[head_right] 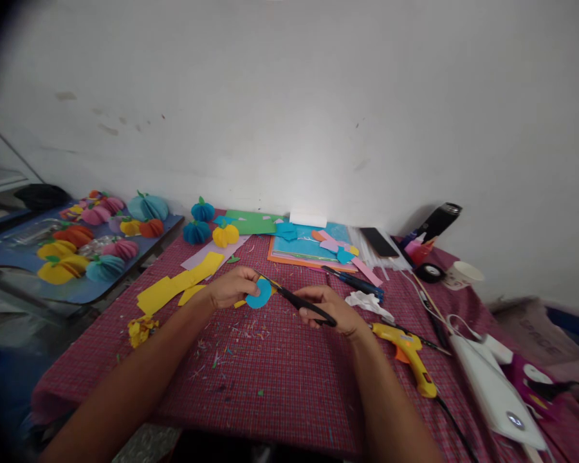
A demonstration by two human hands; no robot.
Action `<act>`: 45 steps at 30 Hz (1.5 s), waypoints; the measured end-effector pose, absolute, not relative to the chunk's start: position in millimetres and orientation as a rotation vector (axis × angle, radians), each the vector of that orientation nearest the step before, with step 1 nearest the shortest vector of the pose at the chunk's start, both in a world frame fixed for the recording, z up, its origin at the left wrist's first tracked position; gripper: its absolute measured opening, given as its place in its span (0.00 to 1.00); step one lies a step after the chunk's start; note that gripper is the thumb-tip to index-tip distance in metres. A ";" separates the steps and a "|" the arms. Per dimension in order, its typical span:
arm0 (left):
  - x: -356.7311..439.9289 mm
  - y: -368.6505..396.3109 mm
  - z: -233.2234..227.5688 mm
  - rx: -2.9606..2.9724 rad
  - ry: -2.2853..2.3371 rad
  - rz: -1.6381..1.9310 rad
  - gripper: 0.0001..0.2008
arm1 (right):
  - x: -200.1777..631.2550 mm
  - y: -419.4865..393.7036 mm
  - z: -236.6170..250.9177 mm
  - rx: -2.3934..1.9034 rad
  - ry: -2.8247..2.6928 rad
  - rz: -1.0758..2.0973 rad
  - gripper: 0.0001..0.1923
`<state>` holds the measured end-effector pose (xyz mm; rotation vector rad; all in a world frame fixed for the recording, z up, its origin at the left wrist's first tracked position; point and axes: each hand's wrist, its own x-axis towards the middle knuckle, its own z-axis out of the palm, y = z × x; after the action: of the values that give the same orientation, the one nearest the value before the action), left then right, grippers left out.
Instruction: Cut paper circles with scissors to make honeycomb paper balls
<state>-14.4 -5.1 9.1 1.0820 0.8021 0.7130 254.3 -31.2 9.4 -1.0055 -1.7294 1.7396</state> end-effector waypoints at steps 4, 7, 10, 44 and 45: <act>-14.3 -3.9 6.7 1.085 0.803 0.714 0.06 | 254.3 -31.5 10.8 -1.034 -1.739 1.732 0.24; -14.8 -3.6 5.5 1.090 0.803 0.708 0.06 | 255.6 -30.6 9.6 -1.036 -1.738 1.741 0.23; -15.1 -4.0 4.9 1.101 0.801 0.693 0.05 | 257.8 -29.5 8.1 -1.014 -1.740 1.765 0.23; -15.9 -2.2 0.6 1.106 0.721 0.619 0.07 | 258.4 -29.4 9.7 -1.017 -1.775 1.816 0.24; -16.1 -1.9 0.1 1.109 0.718 0.615 0.07 | 258.8 -28.8 9.0 -1.023 -1.775 1.818 0.24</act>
<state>-16.1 -1.9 0.1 1.1090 0.7182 0.6147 258.8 -28.8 9.0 -1.0226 -1.7752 1.8184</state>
